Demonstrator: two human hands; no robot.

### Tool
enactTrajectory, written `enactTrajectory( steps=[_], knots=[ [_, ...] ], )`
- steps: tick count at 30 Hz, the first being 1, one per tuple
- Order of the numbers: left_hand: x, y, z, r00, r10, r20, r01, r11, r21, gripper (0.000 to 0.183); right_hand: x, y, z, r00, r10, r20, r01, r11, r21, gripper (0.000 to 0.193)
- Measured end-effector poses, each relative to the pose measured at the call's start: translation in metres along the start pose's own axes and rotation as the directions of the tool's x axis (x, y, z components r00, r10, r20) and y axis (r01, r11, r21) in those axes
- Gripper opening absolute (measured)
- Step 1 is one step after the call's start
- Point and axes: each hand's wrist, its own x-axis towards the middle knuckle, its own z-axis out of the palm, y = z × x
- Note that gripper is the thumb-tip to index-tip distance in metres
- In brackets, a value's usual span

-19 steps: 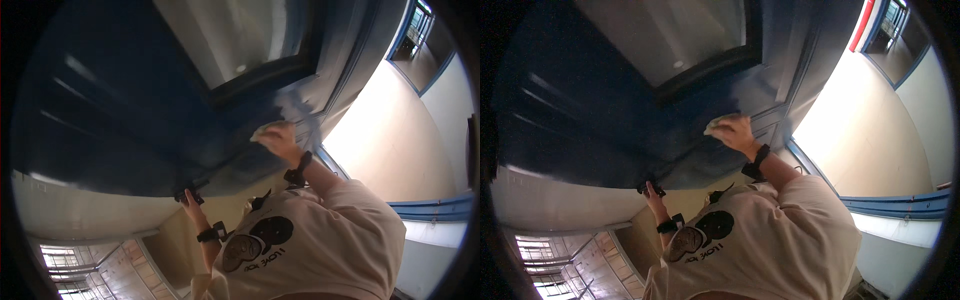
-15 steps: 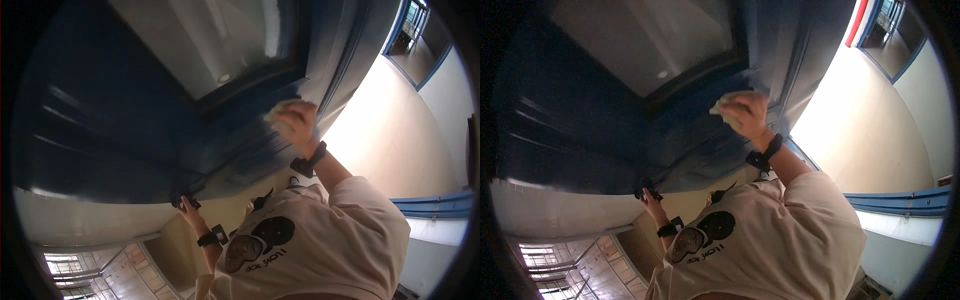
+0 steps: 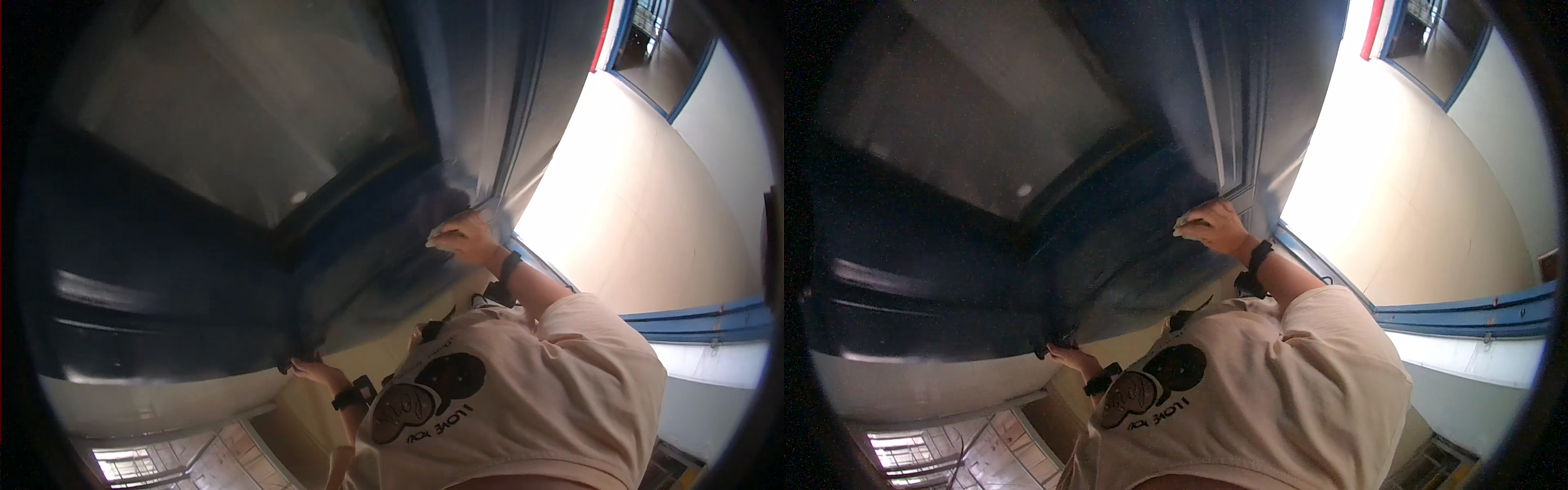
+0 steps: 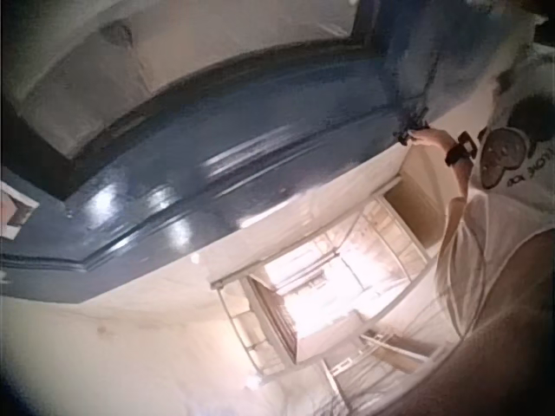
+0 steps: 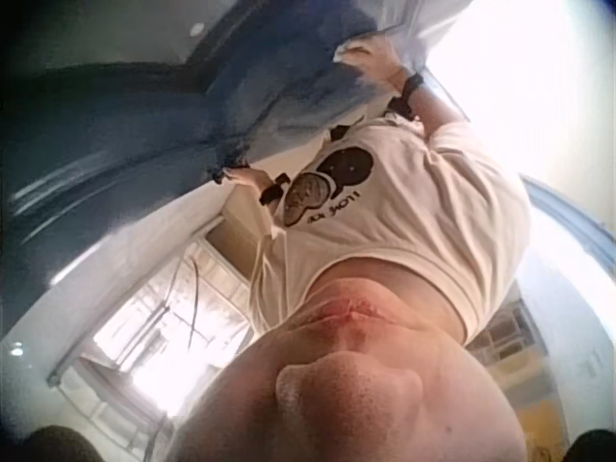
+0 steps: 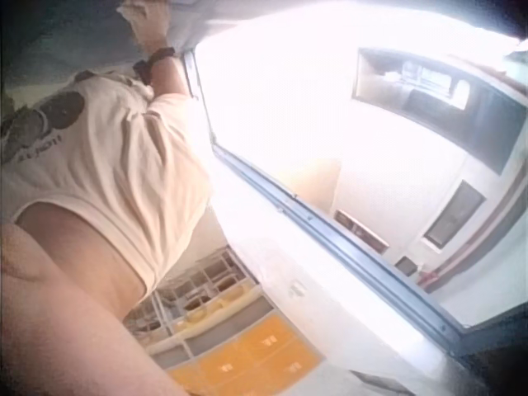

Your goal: The person wipes the interior side of a blue door, including the glass window and metal handle area, with a cloth.

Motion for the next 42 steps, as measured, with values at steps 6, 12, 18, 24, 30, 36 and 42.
enactTrajectory(
  steps=[6, 12, 18, 24, 30, 36, 42],
  knots=[
    [0.019, -0.010, -0.007, 0.996, 0.073, -0.055, -0.072, 0.997, 0.014, 0.060, 0.045, -0.006, -0.067, 0.919, -0.051, -0.391, -0.029, 0.980, -0.195, 0.032],
    [0.011, -0.005, -0.006, 0.993, 0.116, -0.020, -0.117, 0.991, -0.072, 0.058, 0.131, -0.018, -0.107, 0.427, 0.252, -0.868, -0.354, 0.930, 0.096, 0.030],
    [0.024, -0.015, 0.002, 0.969, 0.083, -0.233, -0.099, 0.993, -0.060, 0.051, 0.072, -0.004, -0.046, 0.724, -0.128, -0.677, -0.036, 0.974, -0.222, 0.032],
    [0.015, -0.005, 0.008, 0.966, 0.161, -0.205, -0.168, 0.986, -0.019, 0.056, -0.004, 0.023, -0.050, 0.910, 0.071, -0.409, -0.189, 0.948, -0.257, 0.032],
    [0.040, -0.013, -0.011, 0.923, 0.113, -0.368, -0.049, 0.983, 0.178, 0.064, 0.050, 0.054, -0.120, 0.644, 0.195, -0.740, -0.499, 0.840, -0.212, 0.040],
    [0.051, -0.021, -0.023, 0.846, 0.301, -0.440, -0.135, 0.919, 0.370, 0.062, 0.087, 0.046, -0.143, 0.583, 0.086, -0.808, -0.423, 0.881, -0.211, 0.038],
    [0.059, -0.024, -0.023, 0.889, 0.332, -0.314, -0.202, 0.901, 0.383, 0.058, 0.001, 0.089, -0.075, 0.808, -0.126, -0.576, -0.085, 0.942, -0.324, 0.025]
  ],
)
